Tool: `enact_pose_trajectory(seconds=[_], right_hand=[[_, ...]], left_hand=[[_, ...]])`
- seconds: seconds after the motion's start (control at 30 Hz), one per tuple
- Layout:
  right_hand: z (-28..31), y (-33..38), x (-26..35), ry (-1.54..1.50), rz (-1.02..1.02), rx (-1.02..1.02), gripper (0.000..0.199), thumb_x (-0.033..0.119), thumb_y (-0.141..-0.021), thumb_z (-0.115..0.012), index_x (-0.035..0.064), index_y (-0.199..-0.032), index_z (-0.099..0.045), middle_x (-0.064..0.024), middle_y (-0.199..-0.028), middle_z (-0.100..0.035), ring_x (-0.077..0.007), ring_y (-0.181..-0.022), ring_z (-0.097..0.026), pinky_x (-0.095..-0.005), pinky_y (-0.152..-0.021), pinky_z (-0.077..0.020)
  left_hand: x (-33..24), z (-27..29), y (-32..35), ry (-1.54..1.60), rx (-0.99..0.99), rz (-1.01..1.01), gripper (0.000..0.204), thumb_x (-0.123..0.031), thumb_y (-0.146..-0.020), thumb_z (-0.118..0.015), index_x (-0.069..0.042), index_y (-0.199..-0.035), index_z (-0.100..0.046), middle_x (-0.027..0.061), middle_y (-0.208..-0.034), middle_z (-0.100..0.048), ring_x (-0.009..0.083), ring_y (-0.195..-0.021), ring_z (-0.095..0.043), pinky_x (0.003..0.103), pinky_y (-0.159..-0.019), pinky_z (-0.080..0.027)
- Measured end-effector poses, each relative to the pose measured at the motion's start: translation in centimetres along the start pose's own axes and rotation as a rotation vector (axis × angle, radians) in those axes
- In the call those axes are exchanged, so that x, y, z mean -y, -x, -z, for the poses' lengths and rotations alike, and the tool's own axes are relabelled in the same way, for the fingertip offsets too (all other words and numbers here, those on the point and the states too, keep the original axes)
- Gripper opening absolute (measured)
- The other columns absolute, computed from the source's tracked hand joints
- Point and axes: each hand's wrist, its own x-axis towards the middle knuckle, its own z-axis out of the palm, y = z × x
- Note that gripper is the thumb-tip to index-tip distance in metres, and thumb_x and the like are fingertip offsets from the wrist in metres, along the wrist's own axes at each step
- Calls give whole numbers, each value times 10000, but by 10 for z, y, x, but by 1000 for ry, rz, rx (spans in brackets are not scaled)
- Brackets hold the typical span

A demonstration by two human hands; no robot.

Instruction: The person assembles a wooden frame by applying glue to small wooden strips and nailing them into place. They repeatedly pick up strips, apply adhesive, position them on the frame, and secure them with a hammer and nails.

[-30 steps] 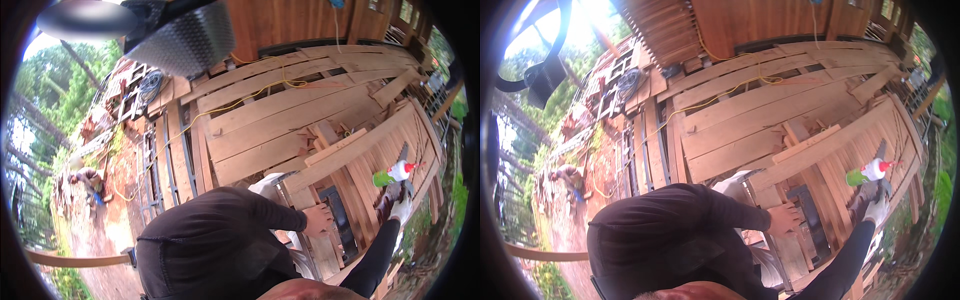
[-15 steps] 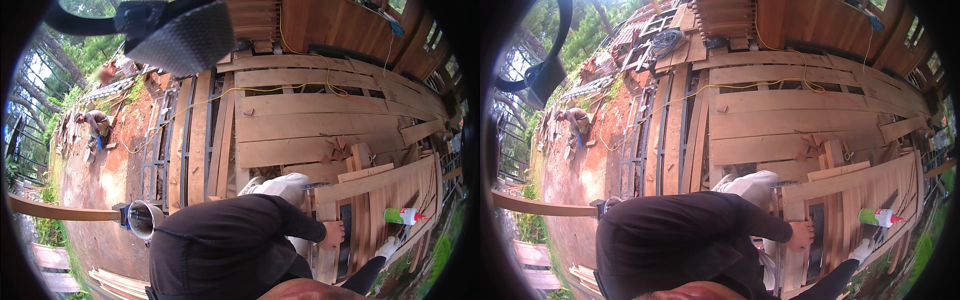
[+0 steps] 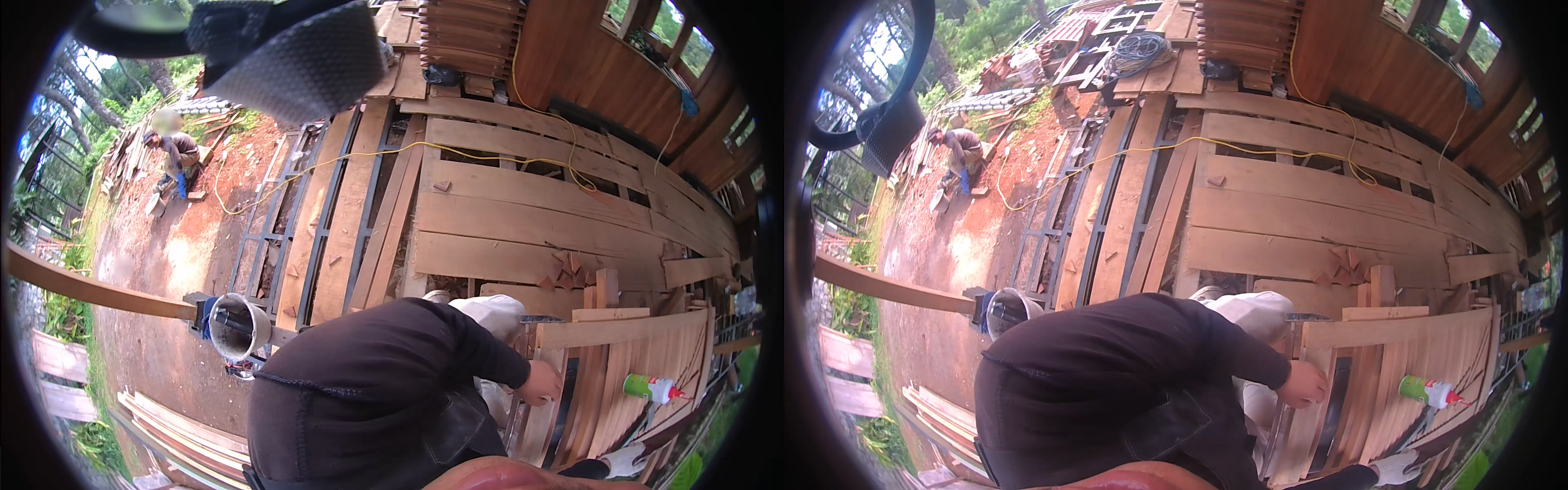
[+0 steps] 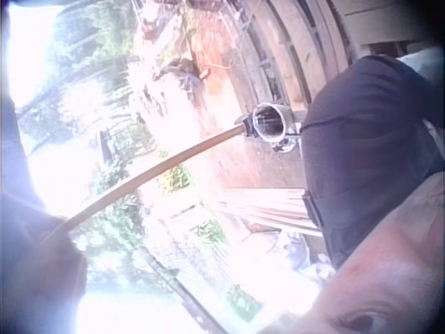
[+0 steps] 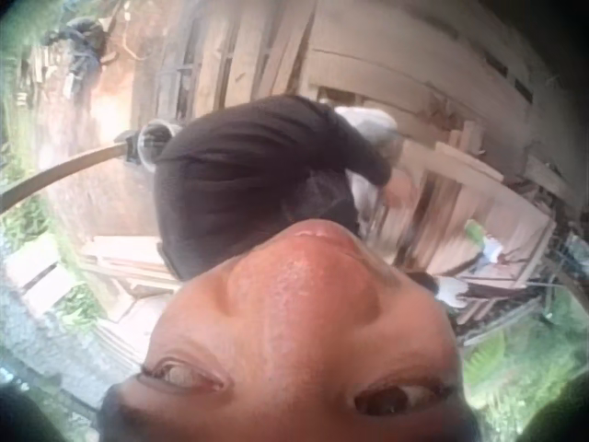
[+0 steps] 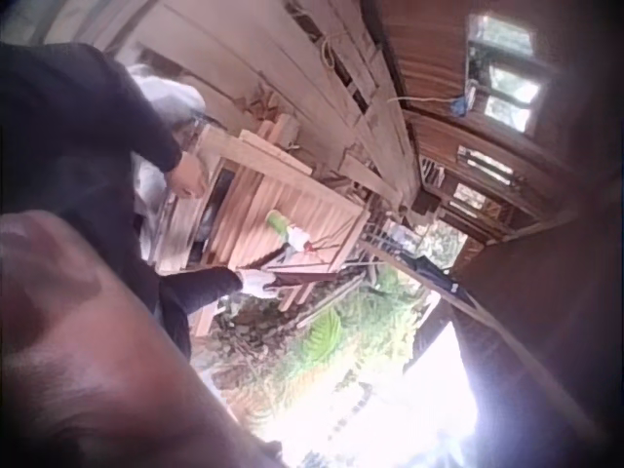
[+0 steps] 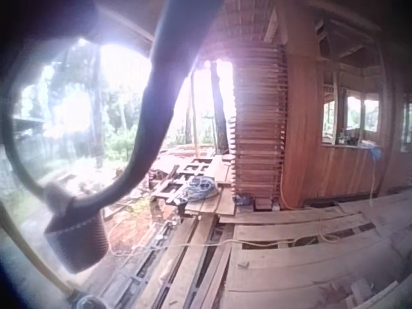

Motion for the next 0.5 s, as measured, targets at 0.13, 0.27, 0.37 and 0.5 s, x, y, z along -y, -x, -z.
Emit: enact_pose_trajectory(seconds=[0.13,0.27,0.37,0.5], right_hand=[[1,38,85,-172,24,-88,344,139,-1020,-632,-64,-1296,-659,-295,-1198,-669,-421,-1062,-637,-532,-939,-529],[-31,4,-7,-325,52,-173,273,127,-958,-778,10,-1139,-611,-146,-1017,-697,-312,-931,-658,-485,-813,-559],[3,25,43,-189,-103,-175,307,204,-950,-737,-35,-1135,-690,-205,-1008,-741,-341,-871,-712,-480,-761,-596],[99,73,131,-396,-444,2,377,181,-888,-743,-46,-1184,-686,-159,-1021,-715,-274,-839,-678,-417,-683,-593]], left_hand=[[-31,101,97,-225,-57,289,192,-250,-783,-729,-101,-903,-743,106,-942,-724,352,-1011,-694,497,-889,-571],[-26,116,156,-254,-52,317,154,-235,-779,-730,-102,-856,-737,101,-949,-736,347,-1003,-702,491,-885,-566],[-28,122,142,-294,80,372,182,-235,-833,-710,-84,-931,-741,106,-1034,-749,328,-1044,-693,468,-974,-537],[-29,123,135,-227,152,341,133,-206,-860,-690,-91,-904,-740,91,-936,-738,338,-982,-703,459,-957,-540]])
